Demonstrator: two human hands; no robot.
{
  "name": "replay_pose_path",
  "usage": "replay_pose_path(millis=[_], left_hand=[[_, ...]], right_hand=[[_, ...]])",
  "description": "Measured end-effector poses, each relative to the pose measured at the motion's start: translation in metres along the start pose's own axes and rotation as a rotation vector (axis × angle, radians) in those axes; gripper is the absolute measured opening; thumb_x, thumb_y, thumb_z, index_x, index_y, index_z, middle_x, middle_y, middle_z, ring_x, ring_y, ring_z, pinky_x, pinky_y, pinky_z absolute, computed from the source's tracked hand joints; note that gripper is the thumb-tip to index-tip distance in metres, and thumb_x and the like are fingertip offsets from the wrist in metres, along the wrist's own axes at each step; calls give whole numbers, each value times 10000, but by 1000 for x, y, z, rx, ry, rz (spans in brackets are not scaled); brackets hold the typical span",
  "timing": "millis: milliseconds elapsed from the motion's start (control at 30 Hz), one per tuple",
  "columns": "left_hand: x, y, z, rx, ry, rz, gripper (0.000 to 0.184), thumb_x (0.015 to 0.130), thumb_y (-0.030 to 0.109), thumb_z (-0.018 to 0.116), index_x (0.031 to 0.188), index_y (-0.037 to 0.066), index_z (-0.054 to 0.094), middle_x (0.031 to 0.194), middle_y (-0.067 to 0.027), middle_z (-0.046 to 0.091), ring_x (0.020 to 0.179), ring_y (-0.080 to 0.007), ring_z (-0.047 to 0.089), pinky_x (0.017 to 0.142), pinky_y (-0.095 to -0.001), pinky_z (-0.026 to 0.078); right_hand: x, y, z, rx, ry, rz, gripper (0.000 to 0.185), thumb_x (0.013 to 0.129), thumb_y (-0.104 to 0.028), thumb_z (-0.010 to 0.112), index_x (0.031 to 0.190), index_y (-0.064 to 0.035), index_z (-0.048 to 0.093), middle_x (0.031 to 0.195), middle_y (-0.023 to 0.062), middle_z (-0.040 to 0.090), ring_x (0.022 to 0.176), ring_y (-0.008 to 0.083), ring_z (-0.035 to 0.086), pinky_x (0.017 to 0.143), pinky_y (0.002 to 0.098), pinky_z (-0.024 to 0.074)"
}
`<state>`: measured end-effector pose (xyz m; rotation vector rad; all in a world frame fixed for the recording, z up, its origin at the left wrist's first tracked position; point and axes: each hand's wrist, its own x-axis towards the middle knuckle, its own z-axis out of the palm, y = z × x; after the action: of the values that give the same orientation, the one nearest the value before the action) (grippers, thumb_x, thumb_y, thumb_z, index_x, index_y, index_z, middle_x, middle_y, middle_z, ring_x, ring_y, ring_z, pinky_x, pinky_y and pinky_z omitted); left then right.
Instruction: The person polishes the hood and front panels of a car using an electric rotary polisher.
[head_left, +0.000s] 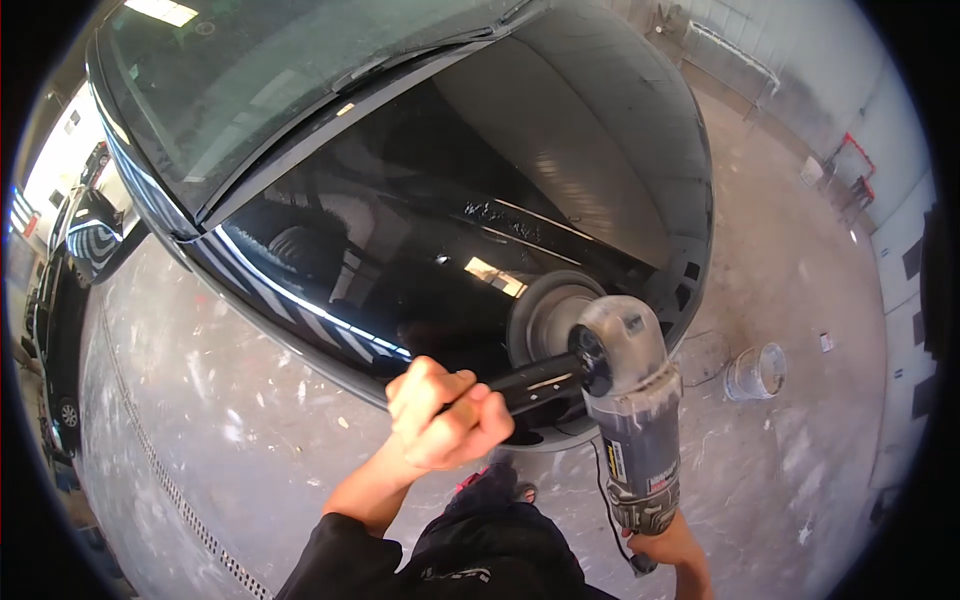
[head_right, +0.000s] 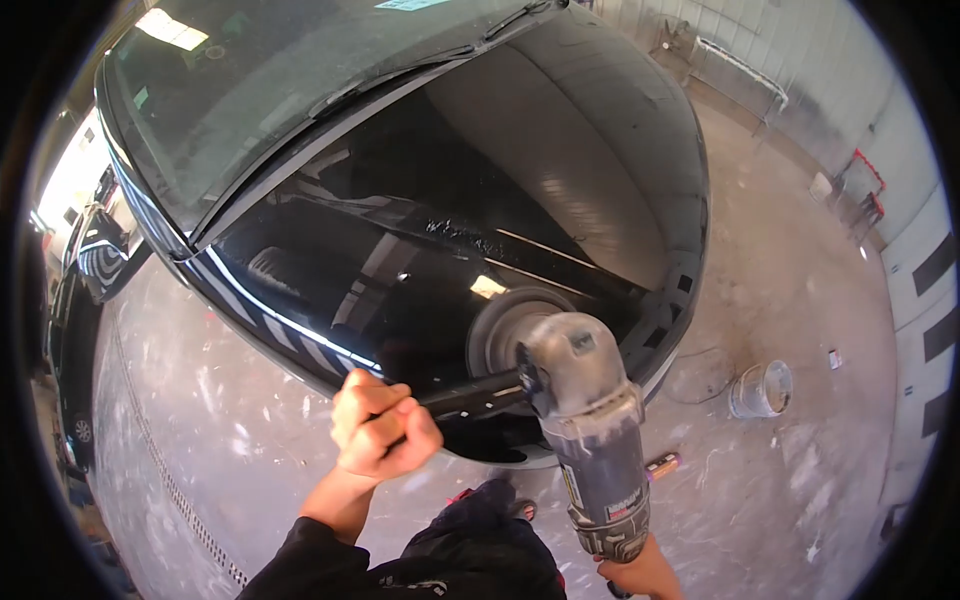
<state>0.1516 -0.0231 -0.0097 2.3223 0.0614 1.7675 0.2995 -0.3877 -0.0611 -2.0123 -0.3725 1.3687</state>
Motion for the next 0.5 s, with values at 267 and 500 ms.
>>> replay_pose_path(millis=[267,500], left_hand=[[27,-46,-51,201,112,-58,225,677,-89,663,770,47,510,758,-104,583,537,-191,484,469,-297,374],[15,-68,-110,385,297,-113,240,936,-5,573,745,9,427,734,-140,504,625,-203,422,546,-337,298]], right_hand=[[23,-112,-3,-89,-101,-163,333,683,-51,716,1011,-20,670,896,60,707,851,143,663,777,312,529],[61,-177,11,-310,-272,-598,651,724,-146,707,1316,17,492,1049,190,688,993,305,657,898,391,498]])
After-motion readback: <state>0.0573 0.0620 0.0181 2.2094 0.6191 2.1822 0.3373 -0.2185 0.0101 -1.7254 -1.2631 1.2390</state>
